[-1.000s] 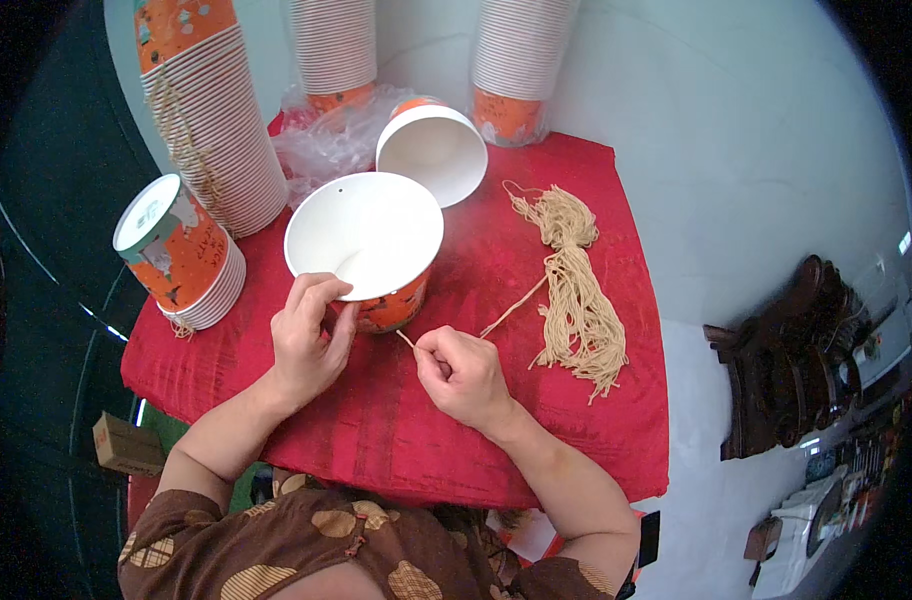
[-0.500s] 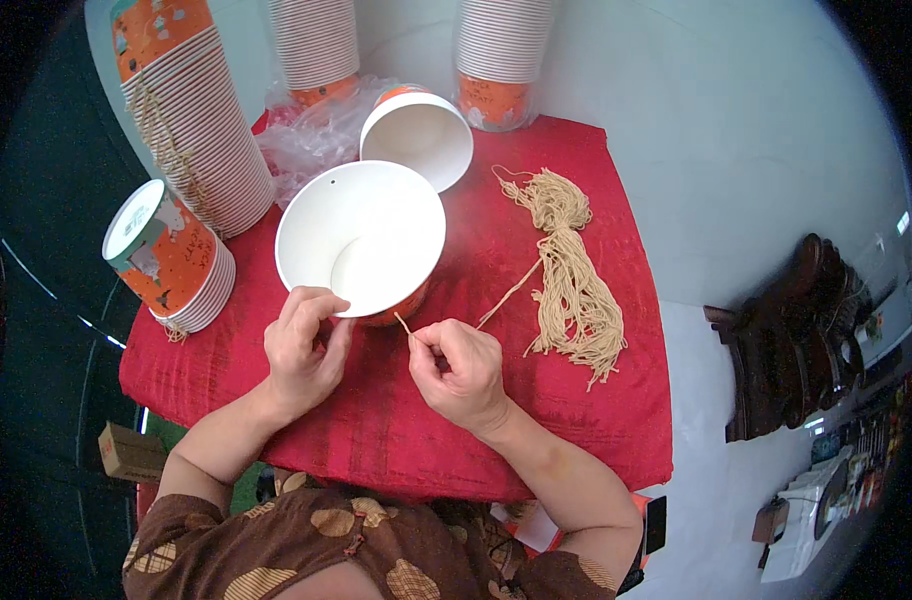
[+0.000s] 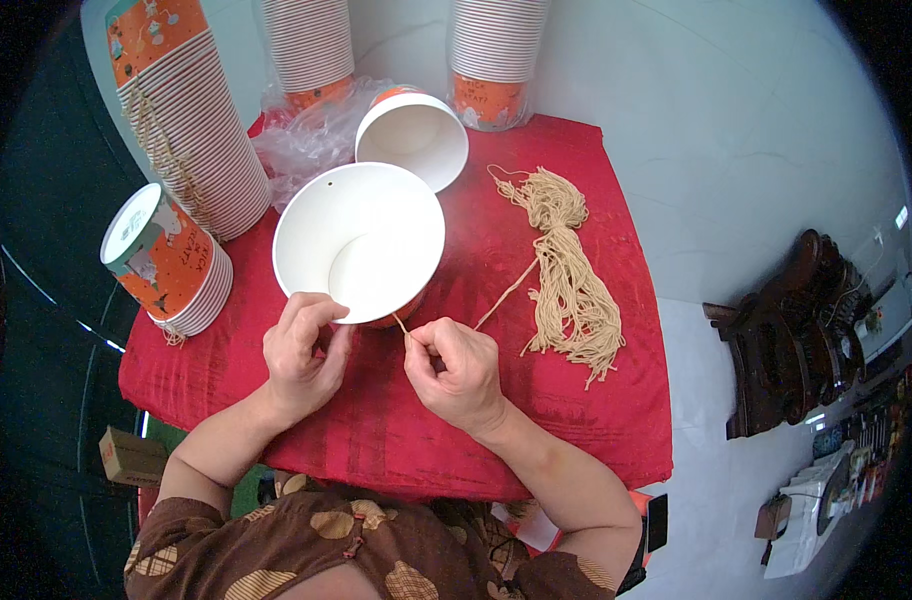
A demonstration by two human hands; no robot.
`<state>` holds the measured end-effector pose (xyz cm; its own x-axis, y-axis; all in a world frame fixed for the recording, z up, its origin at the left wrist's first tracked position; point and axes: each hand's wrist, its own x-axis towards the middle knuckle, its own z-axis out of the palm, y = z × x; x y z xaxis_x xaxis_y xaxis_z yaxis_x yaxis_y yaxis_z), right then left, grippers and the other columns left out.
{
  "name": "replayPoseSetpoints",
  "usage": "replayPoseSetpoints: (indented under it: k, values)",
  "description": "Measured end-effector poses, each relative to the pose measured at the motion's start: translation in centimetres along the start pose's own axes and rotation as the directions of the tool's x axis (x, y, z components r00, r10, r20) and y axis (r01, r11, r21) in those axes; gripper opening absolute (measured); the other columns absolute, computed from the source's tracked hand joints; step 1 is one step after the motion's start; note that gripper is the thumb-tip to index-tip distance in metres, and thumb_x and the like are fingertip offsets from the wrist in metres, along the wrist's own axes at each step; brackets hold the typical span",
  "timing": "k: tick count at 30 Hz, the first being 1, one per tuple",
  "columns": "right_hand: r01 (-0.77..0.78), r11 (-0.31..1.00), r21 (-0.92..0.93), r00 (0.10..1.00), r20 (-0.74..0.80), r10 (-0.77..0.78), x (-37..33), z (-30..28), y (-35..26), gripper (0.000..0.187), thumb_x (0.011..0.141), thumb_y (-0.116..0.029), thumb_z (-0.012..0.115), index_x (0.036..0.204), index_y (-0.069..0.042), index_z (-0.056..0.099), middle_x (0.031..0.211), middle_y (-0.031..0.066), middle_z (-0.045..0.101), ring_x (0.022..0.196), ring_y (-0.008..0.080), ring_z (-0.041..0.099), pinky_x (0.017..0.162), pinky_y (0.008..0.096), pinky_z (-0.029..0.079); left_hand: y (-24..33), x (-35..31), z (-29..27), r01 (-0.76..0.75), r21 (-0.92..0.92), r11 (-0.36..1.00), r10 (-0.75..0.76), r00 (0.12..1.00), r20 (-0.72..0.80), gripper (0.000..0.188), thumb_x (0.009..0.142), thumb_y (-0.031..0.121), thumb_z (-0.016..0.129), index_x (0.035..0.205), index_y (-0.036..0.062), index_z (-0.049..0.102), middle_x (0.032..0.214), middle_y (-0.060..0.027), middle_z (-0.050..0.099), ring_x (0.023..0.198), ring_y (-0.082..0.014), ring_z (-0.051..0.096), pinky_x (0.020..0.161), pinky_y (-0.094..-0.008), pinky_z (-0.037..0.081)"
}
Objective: Attaching handles or strings to paper buckets for packaging.
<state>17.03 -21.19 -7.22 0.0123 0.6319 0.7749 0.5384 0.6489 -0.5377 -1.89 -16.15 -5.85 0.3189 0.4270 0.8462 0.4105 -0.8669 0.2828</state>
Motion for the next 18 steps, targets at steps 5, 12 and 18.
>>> replayPoseSetpoints:
  k: [5, 12, 18]
  values:
    - [-0.022, 1.0, 0.01, 1.0, 0.008, 0.022, -0.03, -0.06, -0.11, 0.017, 0.077, 0.009, 0.066, 0.076, -0.002, 0.054, 0.059, 0.0065, 0.054, 0.046, 0.0151, 0.054, 0.041, 0.0281, 0.041, 0.11, -0.05, -0.01, -0.004, -0.004, 1.0, 0.004, 1.0, 0.012, 0.031, 0.07, -0.008, 0.074, 0.096, 0.0012, 0.059, 0.085, -0.012, 0.06, 0.059, -0.0226, 0.062, 0.047, -0.0317, 0.049]
    - [-0.053, 0.998, 0.013, 0.999, -0.008, 0.053, -0.21, -0.09, -0.1, 0.012, 0.078, 0.006, 0.067, 0.077, -0.002, 0.059, 0.061, 0.0034, 0.056, 0.05, 0.0112, 0.054, 0.046, 0.0262, 0.041, 0.55, -0.21, -0.07, -0.008, -0.014, 1.0, 0.009, 0.999, 0.036, 0.031, 0.07, -0.008, 0.074, 0.096, 0.0004, 0.059, 0.085, -0.0126, 0.061, 0.06, -0.0231, 0.063, 0.048, -0.0318, 0.05]
    - [-0.017, 1.0, 0.026, 1.0, 0.006, 0.017, -0.1, 0.03, 0.05, 0.013, 0.078, 0.008, 0.066, 0.079, -0.001, 0.057, 0.061, 0.0065, 0.055, 0.048, 0.0148, 0.055, 0.043, 0.0275, 0.042, 0.54, -0.16, -0.14, -0.048, -0.009, 0.999, 0.048, 0.998, 0.027, 0.031, 0.07, -0.009, 0.074, 0.095, 0.0, 0.06, 0.086, -0.0125, 0.061, 0.059, -0.0226, 0.063, 0.048, -0.0312, 0.049]
